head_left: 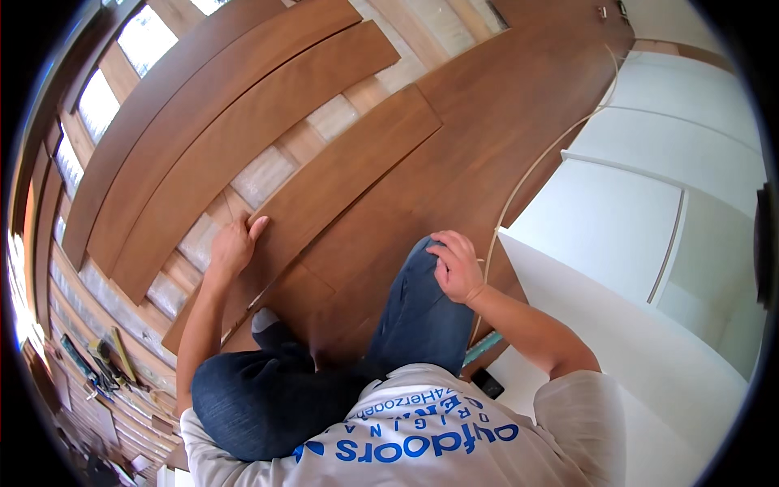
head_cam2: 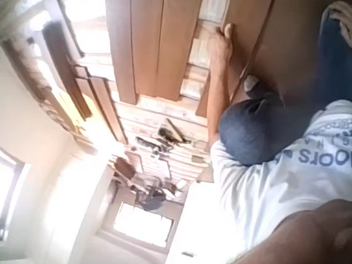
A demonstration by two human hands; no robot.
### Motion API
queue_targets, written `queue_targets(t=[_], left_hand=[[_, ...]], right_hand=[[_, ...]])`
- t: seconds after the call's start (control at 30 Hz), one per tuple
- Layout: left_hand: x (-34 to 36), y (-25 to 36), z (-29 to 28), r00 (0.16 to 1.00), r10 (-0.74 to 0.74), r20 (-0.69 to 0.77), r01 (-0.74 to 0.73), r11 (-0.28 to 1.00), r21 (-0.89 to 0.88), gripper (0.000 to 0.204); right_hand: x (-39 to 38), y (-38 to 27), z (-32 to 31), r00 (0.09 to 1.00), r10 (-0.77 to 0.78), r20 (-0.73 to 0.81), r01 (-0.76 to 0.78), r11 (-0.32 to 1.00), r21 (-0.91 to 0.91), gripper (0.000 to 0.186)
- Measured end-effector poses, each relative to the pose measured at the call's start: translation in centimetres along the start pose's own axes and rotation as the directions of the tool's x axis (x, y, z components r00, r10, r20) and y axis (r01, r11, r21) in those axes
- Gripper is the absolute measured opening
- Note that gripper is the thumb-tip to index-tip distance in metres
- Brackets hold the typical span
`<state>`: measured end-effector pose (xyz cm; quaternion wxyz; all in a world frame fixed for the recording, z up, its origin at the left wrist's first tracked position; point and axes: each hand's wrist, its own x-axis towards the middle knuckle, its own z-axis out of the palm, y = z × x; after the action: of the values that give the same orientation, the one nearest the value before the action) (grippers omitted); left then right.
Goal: The person installs wood flooring by applying adhesive to floor planks with a caulking gun, positioning them on the subfloor, and securing them with a hammer and an air nailer.
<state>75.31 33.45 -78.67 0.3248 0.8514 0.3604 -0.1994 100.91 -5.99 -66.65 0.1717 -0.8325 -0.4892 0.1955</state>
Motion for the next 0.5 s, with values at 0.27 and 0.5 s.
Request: queue_targets(t=[0.27,0.5], left_hand=[[-1.4,-0.3,1.6,0.96,0.16,-0.228,-0.205,0.961,-0.188,0.037],[-6.5,-6.2,-5.5,0.825,-0.035,-0.564,-0.219,0.901,-0.375,0.017]], right_hand=[[0.2,0.4,0.5,0.999,-0.035,-0.028,0.034,0.999,-0.026,0.027],[-1.0,-1.0,1.5,1.0,-0.002,0.017,0.003,0.998,-0.062,0.027]])
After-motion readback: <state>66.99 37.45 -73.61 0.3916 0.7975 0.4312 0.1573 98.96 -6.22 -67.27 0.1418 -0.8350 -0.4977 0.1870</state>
